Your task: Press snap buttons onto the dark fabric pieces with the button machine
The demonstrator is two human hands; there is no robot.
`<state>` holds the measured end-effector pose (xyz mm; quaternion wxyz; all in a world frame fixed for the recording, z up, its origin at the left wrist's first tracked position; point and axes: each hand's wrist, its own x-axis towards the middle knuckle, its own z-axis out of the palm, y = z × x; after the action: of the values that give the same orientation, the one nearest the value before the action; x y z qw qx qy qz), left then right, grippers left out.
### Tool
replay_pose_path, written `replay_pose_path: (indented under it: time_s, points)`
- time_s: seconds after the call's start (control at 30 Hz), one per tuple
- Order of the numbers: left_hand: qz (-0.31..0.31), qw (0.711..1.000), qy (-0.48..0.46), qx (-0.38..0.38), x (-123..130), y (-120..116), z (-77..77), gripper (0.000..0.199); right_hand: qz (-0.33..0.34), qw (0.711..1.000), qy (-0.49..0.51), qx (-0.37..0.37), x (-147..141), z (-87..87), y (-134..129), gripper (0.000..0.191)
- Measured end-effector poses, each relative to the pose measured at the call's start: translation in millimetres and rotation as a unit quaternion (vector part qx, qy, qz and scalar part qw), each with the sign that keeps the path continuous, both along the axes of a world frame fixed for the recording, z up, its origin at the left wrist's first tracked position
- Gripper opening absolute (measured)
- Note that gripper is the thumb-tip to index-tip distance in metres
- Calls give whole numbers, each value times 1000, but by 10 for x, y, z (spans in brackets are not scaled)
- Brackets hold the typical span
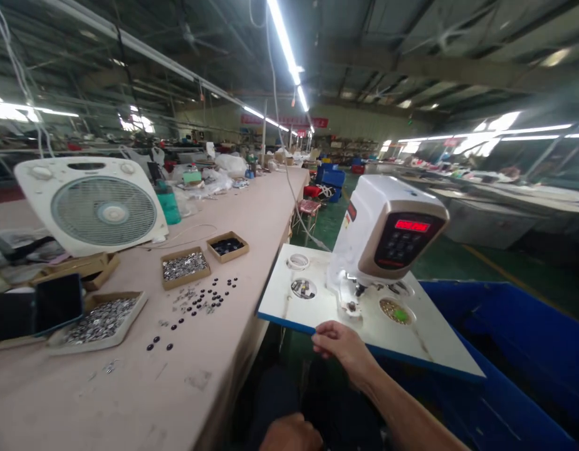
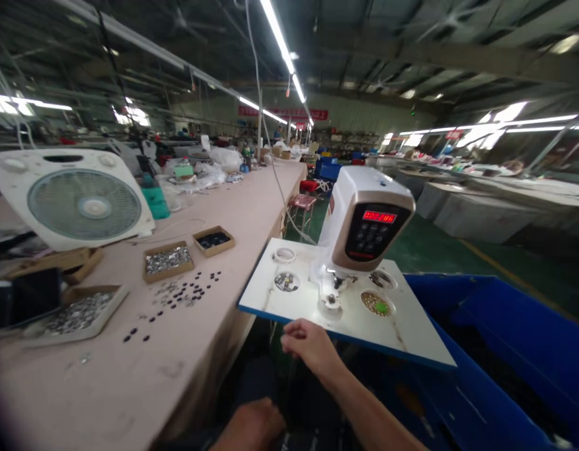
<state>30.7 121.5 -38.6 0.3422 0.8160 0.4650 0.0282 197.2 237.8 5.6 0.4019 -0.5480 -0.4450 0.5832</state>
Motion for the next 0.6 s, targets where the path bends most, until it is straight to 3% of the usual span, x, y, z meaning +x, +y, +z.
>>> replay_pose_path:
  time_s: [0.03,0.1,0.17,0.4,0.6]
  points:
    - [-3,1000,5,-2,-24,-10,2,11,52,998,-27,10,-63,-7,-123,24]
    - [-9,997,-27,74,-101,-84,34,21,144,986,-79,36,-141,-17,-397,20]
    - [-18,990,-49,135,-184,-194,98,22,185,974,-117,48,-151,-23,-682,19]
    - [-113,958,-77,252,-193,-481,273,29,118,985,-122,-6,109,-81,-1516,21]
    - [-112,937,-133,304,-141,-700,342,28,122,985,-120,6,289,26,-1847,23]
